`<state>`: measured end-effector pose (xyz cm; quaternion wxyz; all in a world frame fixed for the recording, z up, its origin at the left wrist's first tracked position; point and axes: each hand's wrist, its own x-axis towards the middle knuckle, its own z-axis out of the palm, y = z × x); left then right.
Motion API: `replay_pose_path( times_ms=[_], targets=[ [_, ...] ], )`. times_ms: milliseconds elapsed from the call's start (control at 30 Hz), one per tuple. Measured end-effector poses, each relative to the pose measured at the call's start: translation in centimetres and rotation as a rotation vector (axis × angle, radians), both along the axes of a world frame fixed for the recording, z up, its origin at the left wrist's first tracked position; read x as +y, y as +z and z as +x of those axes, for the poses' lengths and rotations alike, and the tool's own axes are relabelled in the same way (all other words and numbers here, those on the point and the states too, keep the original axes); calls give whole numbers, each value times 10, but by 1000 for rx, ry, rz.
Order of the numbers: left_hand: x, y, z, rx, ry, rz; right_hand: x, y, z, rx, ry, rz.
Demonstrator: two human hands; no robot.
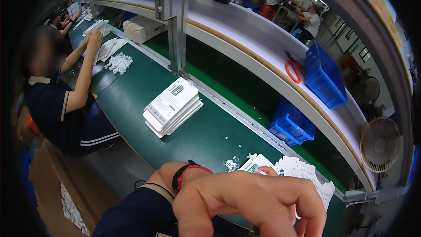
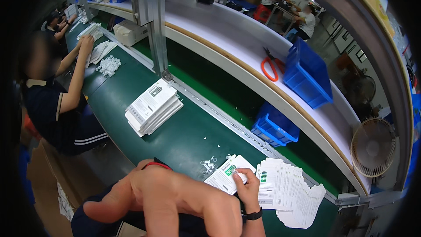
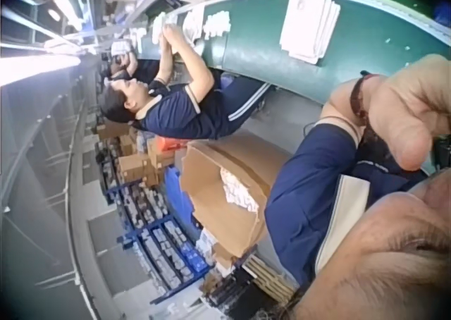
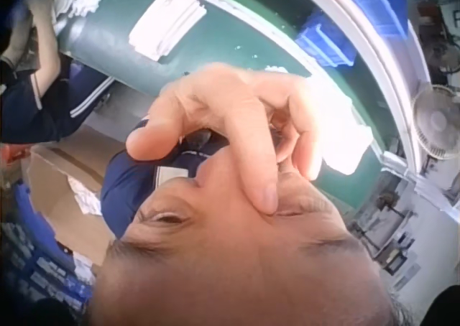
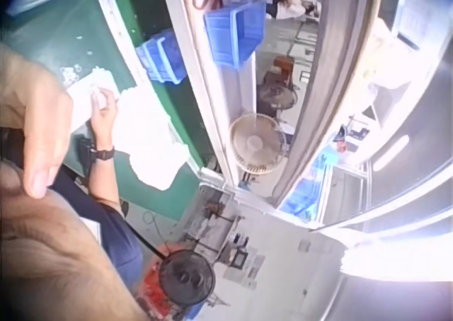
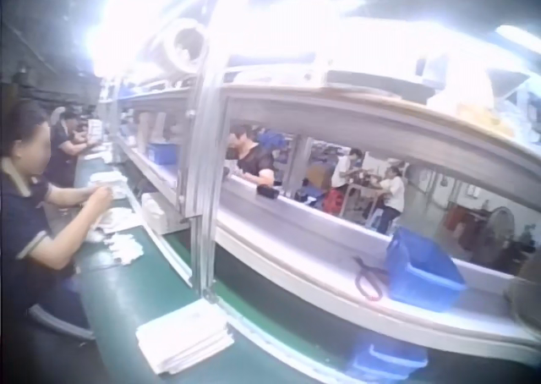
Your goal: Assembling and labeling small white hardware or electronic components at a workstation.
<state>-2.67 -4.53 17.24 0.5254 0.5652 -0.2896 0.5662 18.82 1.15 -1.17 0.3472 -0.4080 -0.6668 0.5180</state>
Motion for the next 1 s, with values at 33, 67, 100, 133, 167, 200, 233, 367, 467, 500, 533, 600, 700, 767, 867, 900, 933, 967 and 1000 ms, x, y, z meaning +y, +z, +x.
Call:
replay_pose_path(
  times_ms=[33, 67, 100, 133, 167, 200, 233, 367, 467, 500, 533, 600, 700, 767, 867, 900, 933, 967, 1000],
  targets=[
    [-3, 0, -3, 44, -46, -8, 0, 1, 0, -19, -2, 12],
    [3, 2, 9, 44, -29, -24, 0, 2, -1, -37, -2, 22],
    [17, 4, 33, -234, -30, 111, 1, 1, 0, -56, -7, 36],
    [21, 3, 46, -504, -16, 246, 2, -2, 1, -58, -18, 6],
    [9, -15, 47, -429, -82, 16, 1, -4, 3, -23, -48, -78],
    [-2, -8, 35, -328, -205, -161, -1, -4, 2, 17, -68, -168],
    [5, -5, 41, -401, -139, -103, 2, -10, 4, -98, -57, -4],
    [1, -1, 29, -214, -126, -202, 8, -19, 14, -47, -36, -14],
    [-1, 0, 25, -155, -122, -232, 6, -13, 14, -10, -50, -90],
    [-1, -1, 22, -47, -284, -293, 7, -14, 15, -57, -46, -64],
    [-2, -1, 18, 61, -447, -351, 7, -13, 16, -104, -44, -34],
    [-5, -1, 18, 70, -571, -412, 8, -14, 15, -100, -13, -9],
    [-8, -1, 23, 71, -846, -521, 4, -8, 10, -83, -45, -48],
    [-7, -3, 26, 60, -930, -496, 4, -9, 10, -78, -36, -35],
    [-7, -3, 29, 32, -893, -473, 3, -12, 11, -76, -43, -39],
    [-7, -3, 30, 36, -895, -471, 3, -12, 10, -76, -53, -55],
    [-6, -3, 32, -11, -869, -432, 3, -12, 9, -74, -55, -53],
    [-6, -4, 33, -59, -843, -393, 3, -11, 8, -66, -54, -55],
    [-6, -4, 33, -58, -844, -394, 2, -9, 8, -60, -51, -59]
  ],
)
